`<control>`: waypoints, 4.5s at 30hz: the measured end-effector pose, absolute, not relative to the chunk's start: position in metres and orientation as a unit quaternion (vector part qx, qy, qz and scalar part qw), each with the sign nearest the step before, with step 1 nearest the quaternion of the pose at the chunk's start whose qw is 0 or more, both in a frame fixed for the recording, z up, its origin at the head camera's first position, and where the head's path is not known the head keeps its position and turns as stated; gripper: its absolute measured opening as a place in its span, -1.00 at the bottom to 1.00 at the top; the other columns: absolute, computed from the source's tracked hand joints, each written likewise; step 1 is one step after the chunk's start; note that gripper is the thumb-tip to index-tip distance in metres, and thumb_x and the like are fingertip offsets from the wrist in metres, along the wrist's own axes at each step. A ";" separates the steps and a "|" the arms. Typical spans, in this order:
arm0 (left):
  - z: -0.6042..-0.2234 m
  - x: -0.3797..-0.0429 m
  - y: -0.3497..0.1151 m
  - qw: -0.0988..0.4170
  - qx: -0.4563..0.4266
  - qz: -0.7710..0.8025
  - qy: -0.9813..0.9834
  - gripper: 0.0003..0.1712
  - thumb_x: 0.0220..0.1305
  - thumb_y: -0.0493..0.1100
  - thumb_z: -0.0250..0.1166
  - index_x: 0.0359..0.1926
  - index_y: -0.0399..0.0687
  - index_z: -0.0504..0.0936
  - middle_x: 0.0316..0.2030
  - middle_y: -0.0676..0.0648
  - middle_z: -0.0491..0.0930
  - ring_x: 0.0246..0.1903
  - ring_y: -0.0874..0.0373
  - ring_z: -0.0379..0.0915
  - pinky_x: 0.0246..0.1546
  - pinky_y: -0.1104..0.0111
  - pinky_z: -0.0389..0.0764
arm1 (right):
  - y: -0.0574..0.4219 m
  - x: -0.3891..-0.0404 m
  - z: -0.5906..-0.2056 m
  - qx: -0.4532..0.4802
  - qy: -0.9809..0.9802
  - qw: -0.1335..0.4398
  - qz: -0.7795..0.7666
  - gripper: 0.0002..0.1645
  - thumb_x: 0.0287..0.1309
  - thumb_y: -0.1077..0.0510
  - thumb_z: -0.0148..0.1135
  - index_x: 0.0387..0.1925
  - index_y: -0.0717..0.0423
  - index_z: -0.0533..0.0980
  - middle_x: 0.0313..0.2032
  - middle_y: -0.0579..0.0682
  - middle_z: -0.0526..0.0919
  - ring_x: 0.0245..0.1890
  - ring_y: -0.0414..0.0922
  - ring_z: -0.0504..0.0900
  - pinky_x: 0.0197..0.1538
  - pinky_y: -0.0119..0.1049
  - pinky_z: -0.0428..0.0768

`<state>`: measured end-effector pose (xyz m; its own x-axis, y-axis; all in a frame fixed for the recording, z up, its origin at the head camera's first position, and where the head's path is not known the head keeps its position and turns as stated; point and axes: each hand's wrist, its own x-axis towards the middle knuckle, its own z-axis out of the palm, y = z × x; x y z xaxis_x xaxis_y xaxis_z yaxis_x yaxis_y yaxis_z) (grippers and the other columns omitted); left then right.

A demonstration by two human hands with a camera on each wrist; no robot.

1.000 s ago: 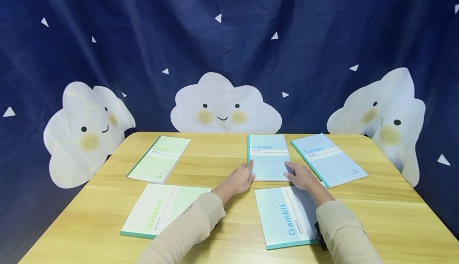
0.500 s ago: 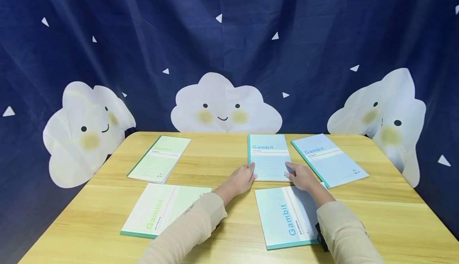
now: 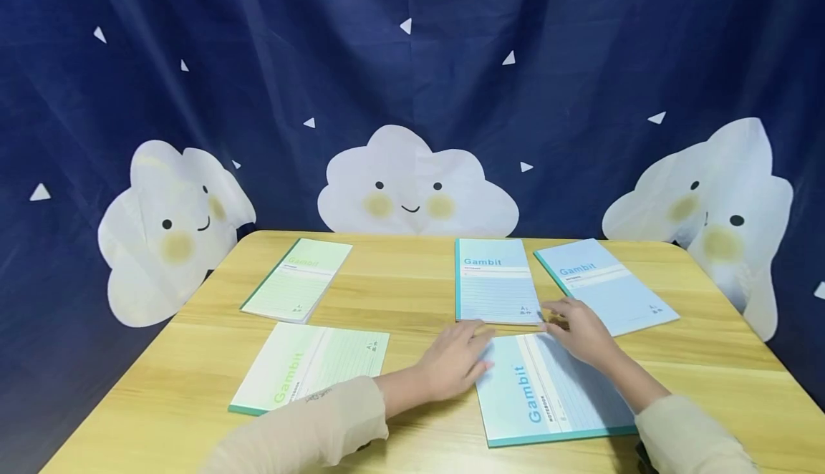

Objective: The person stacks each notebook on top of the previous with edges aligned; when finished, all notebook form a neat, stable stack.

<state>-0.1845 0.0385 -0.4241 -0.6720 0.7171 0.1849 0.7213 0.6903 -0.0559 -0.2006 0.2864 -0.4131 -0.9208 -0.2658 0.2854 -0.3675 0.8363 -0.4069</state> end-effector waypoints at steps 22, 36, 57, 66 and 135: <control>-0.437 -0.143 0.020 0.014 -0.542 0.100 -0.834 -0.27 0.37 0.32 -0.36 0.42 0.09 0.06 0.42 -0.01 0.06 0.42 0.11 -0.06 0.37 0.25 0.14 | 0.315 -0.190 -0.420 0.150 -0.976 0.024 0.156 -0.34 -0.39 -0.21 0.49 -0.29 0.15 0.52 -0.35 -0.04 0.54 -0.32 -0.09 0.41 -0.26 -0.17 0.39; -0.429 -0.168 0.004 0.014 -0.595 0.160 -0.787 -0.29 0.40 0.27 -0.33 0.44 0.08 0.00 0.44 -0.02 -0.03 0.43 0.13 -0.13 0.41 0.24 0.05 | 0.314 -0.177 -0.419 0.141 -0.982 0.004 0.122 -0.30 -0.39 -0.32 0.45 -0.38 0.15 0.49 -0.45 -0.12 0.44 -0.39 -0.17 0.29 -0.36 -0.33 0.28; -0.427 -0.194 -0.012 -0.004 -0.573 0.136 -0.808 -0.35 0.42 0.23 -0.30 0.44 0.17 0.00 0.45 -0.08 -0.09 0.44 0.05 -0.16 0.41 0.18 0.01 | 0.343 -0.175 -0.405 0.390 -0.819 -0.110 0.405 -0.80 0.10 0.43 0.12 -0.31 0.18 0.31 -0.50 0.02 0.33 -0.55 -0.20 0.30 -0.56 -0.38 0.25; -0.428 -0.203 -0.022 -0.031 -0.499 -0.019 -0.866 -0.30 0.43 0.20 -0.27 0.45 0.01 -0.07 0.44 -0.14 -0.07 0.43 0.01 -0.12 0.41 0.16 0.00 | 0.344 -0.169 -0.390 0.350 -0.777 -0.183 0.489 -0.85 0.20 0.45 -0.04 -0.24 0.22 0.39 -0.34 -0.05 0.49 -0.37 -0.18 0.45 -0.39 -0.33 0.38; -0.410 -0.234 0.034 -0.072 -0.079 -0.662 -0.742 -0.58 0.14 -0.44 0.15 0.06 -0.17 0.51 -0.27 -0.02 0.43 -0.59 0.32 0.17 -0.59 0.61 0.28 | 0.266 -0.215 -0.395 -0.002 -0.790 -0.002 0.613 -0.43 0.20 0.20 0.14 0.19 0.37 0.27 -0.32 -0.16 0.26 -0.51 -0.39 0.40 -0.43 -0.52 0.48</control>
